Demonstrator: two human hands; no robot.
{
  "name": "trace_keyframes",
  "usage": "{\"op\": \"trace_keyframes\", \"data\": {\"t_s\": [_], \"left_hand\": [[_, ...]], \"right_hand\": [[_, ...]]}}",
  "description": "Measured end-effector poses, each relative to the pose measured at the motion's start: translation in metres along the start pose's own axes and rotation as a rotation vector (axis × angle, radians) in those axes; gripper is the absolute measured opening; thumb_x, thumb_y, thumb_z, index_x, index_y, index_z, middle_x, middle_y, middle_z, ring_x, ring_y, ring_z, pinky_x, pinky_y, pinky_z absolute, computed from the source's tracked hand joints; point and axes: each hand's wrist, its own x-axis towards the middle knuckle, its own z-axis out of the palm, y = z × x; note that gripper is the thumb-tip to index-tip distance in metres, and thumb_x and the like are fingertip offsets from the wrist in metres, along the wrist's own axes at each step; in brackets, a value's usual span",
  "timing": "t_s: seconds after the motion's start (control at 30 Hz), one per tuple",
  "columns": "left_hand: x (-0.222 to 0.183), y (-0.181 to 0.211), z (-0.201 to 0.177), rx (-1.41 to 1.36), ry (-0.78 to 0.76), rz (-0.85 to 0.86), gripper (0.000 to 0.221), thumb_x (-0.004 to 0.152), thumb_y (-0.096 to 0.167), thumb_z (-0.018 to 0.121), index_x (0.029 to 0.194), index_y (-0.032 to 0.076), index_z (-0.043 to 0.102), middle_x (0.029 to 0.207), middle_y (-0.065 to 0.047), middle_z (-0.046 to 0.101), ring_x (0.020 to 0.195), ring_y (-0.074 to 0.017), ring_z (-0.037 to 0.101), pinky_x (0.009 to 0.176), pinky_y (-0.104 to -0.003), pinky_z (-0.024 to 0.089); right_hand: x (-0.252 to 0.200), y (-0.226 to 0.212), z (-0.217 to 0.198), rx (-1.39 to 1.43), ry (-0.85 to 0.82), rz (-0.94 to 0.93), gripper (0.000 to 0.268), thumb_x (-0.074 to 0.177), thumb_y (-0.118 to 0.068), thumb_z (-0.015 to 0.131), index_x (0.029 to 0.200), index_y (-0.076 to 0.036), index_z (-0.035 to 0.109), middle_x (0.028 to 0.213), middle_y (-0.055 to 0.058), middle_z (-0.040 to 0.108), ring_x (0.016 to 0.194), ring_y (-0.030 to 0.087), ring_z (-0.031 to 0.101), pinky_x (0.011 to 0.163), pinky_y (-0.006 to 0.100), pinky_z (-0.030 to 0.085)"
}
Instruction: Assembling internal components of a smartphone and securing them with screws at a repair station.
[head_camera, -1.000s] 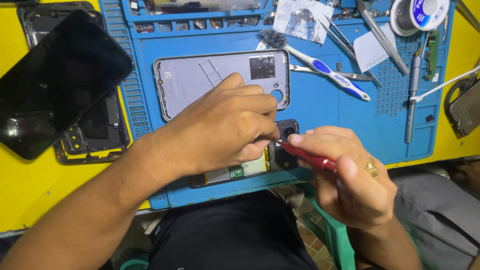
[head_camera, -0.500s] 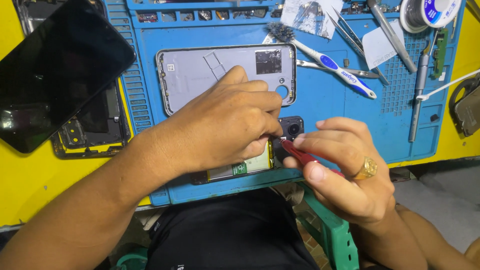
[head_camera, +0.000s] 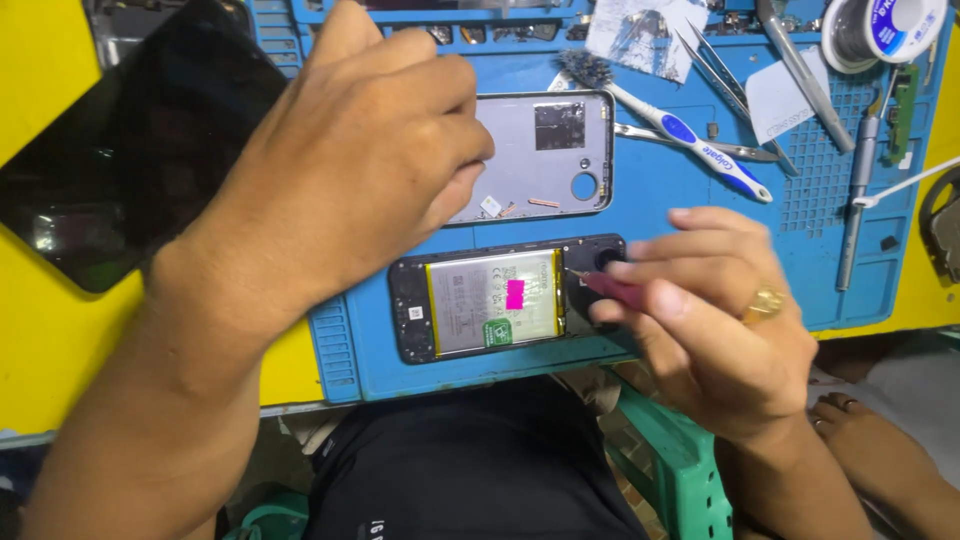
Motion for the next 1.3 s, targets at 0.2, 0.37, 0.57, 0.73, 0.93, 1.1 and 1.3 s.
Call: {"op": "trace_keyframes", "data": {"t_s": [0.2,0.37,0.57,0.73,0.93,1.1,1.3], "left_hand": [[0.003,0.014,0.001,-0.08,-0.056,0.029,0.025,0.093,0.019,0.081,0.071,0.023,0.068,0.078,0.003,0.056,0.083,-0.0245,0.057,0.078,-0.042,0.042],[0.009,0.027,0.01,-0.076,-0.067,0.036,0.014,0.082,0.01,0.075,0.074,0.019,0.067,0.076,0.002,0.056,0.076,-0.0257,0.055,0.076,-0.042,0.043],[0.012,0.035,0.012,0.042,0.01,0.054,0.033,0.082,0.0,0.077,0.062,0.023,0.064,0.067,0.004,0.051,0.072,-0.0218,0.051,0.075,-0.038,0.042],[0.018,0.042,0.011,0.177,0.016,0.067,0.034,0.082,0.002,0.073,0.064,0.027,0.061,0.069,0.006,0.053,0.074,-0.0187,0.054,0.077,-0.035,0.042],[0.017,0.038,0.016,0.196,0.044,0.021,0.015,0.091,0.021,0.071,0.086,0.023,0.058,0.082,0.004,0.052,0.076,-0.0176,0.053,0.075,-0.033,0.041],[0.019,0.04,0.019,-0.063,0.161,-0.01,0.02,0.09,0.02,0.072,0.088,0.014,0.053,0.086,-0.003,0.047,0.075,-0.0236,0.049,0.073,-0.037,0.037],[0.017,0.045,0.029,-0.309,0.037,0.07,0.025,0.094,0.029,0.083,0.082,0.012,0.068,0.085,-0.002,0.055,0.08,-0.0238,0.052,0.073,-0.039,0.041]], "right_hand": [[0.003,-0.006,-0.002,0.065,-0.04,0.031,0.04,0.119,-0.005,0.043,0.156,-0.017,0.032,0.133,0.021,0.069,0.131,0.039,0.067,0.125,0.054,0.053],[0.0,0.0,-0.005,-0.071,0.006,-0.003,0.046,0.107,-0.004,0.074,0.141,-0.016,0.046,0.125,0.017,0.062,0.12,0.037,0.066,0.114,0.055,0.06],[0.001,0.0,0.002,-0.093,0.088,-0.049,0.044,0.097,-0.005,0.085,0.128,-0.006,0.053,0.104,0.015,0.062,0.101,0.035,0.068,0.107,0.059,0.062],[0.0,-0.002,0.003,-0.014,0.037,-0.01,0.043,0.11,-0.004,0.063,0.146,-0.011,0.041,0.12,0.018,0.067,0.115,0.035,0.068,0.115,0.054,0.058],[-0.001,-0.003,0.003,0.051,0.009,0.031,0.043,0.113,0.001,0.058,0.149,-0.015,0.04,0.125,0.021,0.064,0.118,0.033,0.068,0.117,0.055,0.061],[-0.004,0.001,0.007,-0.061,0.108,0.013,0.05,0.101,-0.002,0.084,0.138,-0.011,0.05,0.108,0.01,0.064,0.09,0.02,0.063,0.105,0.053,0.061],[-0.003,0.0,0.008,-0.031,0.052,-0.019,0.048,0.106,0.002,0.075,0.14,-0.012,0.045,0.114,0.017,0.069,0.098,0.025,0.07,0.106,0.056,0.062]]}}
